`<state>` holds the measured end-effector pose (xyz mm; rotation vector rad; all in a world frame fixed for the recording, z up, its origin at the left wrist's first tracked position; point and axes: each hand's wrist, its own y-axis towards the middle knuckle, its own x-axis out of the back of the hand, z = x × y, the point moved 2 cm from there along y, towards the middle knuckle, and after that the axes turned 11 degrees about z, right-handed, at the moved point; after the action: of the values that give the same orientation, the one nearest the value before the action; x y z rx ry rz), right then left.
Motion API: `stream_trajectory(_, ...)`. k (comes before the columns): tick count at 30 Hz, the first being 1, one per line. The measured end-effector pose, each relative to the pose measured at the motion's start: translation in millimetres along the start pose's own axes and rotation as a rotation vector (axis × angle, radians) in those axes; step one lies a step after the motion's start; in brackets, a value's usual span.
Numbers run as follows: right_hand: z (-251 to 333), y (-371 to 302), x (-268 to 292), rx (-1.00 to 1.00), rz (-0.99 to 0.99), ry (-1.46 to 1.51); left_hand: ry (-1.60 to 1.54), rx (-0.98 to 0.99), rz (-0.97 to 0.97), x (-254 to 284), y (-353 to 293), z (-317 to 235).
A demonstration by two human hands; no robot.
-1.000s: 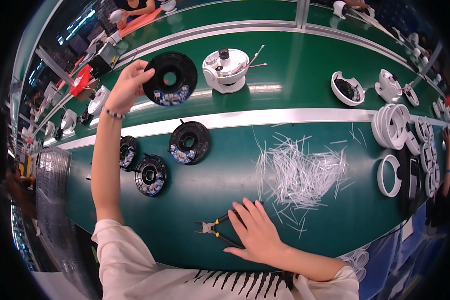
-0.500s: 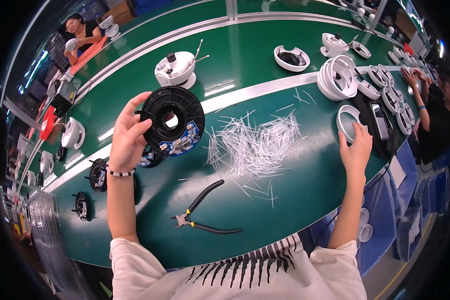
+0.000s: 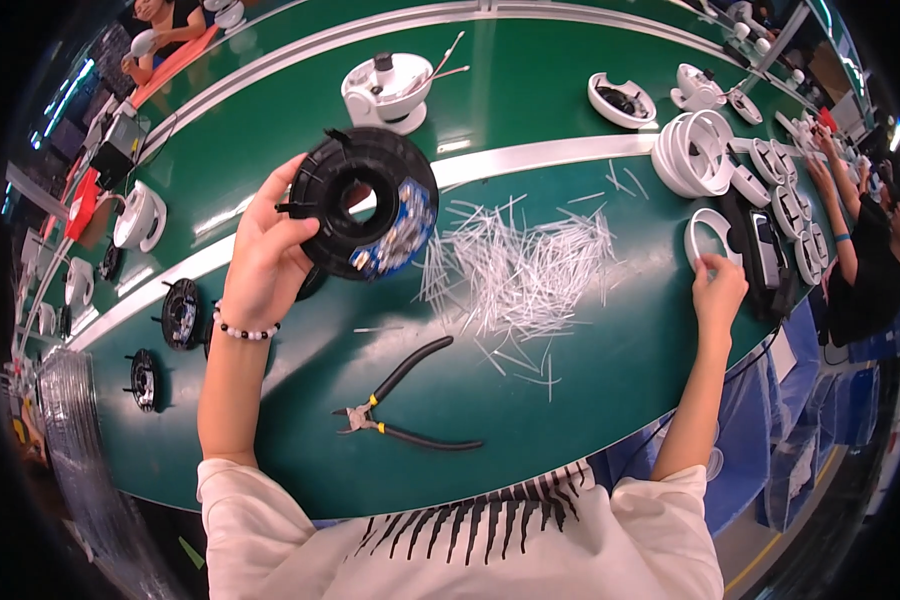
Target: Assembling the internal electronic components and housing of circular LED light fixtures at a factory conveyor belt.
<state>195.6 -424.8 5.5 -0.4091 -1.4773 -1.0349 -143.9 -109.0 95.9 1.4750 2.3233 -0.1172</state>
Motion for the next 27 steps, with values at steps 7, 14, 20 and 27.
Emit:
stream_trajectory(7,7.2,2.8,14.6,-0.048,-0.131,-0.017,-0.070,-0.022,0.016,-2.6,0.5,-1.4)
stream_trajectory(14,81.3,-38.5,74.2,0.321,-0.240,0.174,-0.076,-0.040,-0.021,-1.6,-1.2,5.6)
stream_trajectory(20,90.4,-85.0,87.1,0.334,-0.037,0.297,-0.053,-0.016,-0.032,-4.0,2.2,15.2)
stream_trajectory(27,44.9,-96.1,52.8,0.229,0.077,0.338,-0.047,0.021,-0.046,-7.7,5.5,19.4)
